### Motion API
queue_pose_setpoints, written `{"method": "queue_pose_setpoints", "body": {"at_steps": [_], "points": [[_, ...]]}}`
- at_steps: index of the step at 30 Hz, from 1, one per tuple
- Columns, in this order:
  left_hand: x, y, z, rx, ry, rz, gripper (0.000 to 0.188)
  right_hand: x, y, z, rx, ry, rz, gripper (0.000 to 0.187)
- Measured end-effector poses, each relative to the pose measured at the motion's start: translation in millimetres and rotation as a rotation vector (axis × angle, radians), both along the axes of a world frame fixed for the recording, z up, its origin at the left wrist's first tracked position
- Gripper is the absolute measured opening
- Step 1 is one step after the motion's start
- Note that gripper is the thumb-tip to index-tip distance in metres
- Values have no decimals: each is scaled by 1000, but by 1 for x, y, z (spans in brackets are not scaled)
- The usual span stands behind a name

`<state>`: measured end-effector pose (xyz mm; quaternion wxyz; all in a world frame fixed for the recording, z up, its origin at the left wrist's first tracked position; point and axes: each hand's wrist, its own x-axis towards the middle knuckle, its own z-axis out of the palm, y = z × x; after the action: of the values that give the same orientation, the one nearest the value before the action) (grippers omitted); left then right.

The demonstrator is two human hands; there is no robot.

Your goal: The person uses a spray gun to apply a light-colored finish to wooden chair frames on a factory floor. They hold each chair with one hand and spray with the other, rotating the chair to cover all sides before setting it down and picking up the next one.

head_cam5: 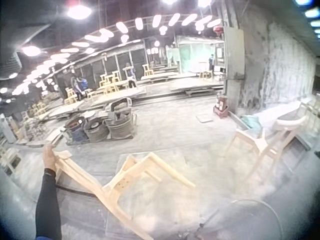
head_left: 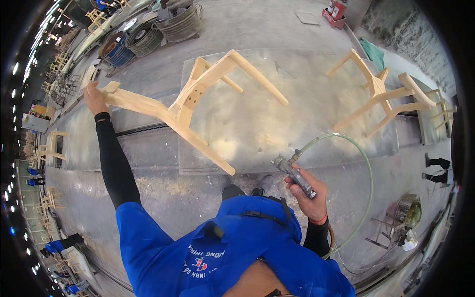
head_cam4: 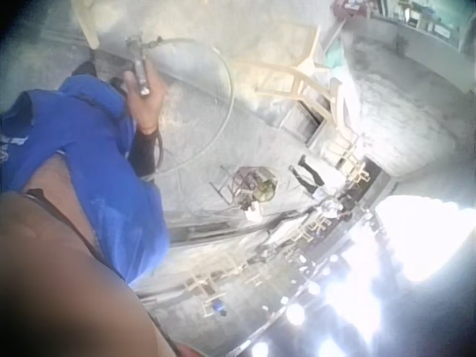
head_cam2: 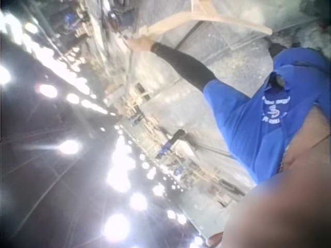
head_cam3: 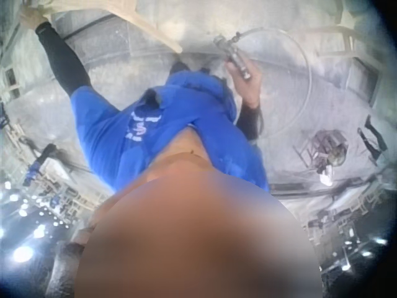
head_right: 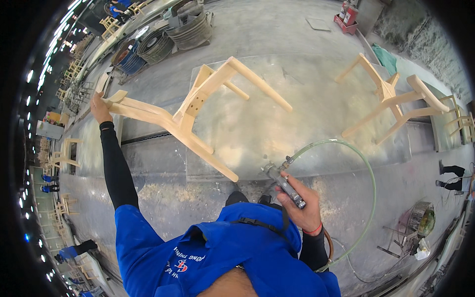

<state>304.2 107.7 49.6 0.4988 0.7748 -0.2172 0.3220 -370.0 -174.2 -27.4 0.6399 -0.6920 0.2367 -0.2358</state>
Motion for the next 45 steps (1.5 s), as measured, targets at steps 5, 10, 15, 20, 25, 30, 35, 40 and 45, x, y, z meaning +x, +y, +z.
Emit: {"method": "queue_pose_setpoints", "body": {"at_steps": [5,10,15,20,25,30,35,40,45], "points": [[19,14,-11,197,-145,107,33,-7,-3,-2,3,16,-56,52],[46,18,-16,590,-662,270,16,-4,-4,-13,23,27,-88,52],[30,-5,-7,430,-431,106,15,-1,5,-12,18,44,-45,52],[2,-9,5,-67,36,-156,35,16,48,2,-17,57,0,58],[-5,-5,9,-124,165,-244,42,33,83,22,-68,-54,24,63],[-2,-5,5,-80,34,-281,46,30,118,36,-139,-80,50,64],[12,-7,1,-104,126,-308,47,13,148,33,-123,-22,3,63],[27,-9,-8,-141,139,-314,51,-32,167,28,-10,234,-100,59],[33,-11,-15,-151,128,-353,50,-61,177,24,63,393,-185,58]]}}
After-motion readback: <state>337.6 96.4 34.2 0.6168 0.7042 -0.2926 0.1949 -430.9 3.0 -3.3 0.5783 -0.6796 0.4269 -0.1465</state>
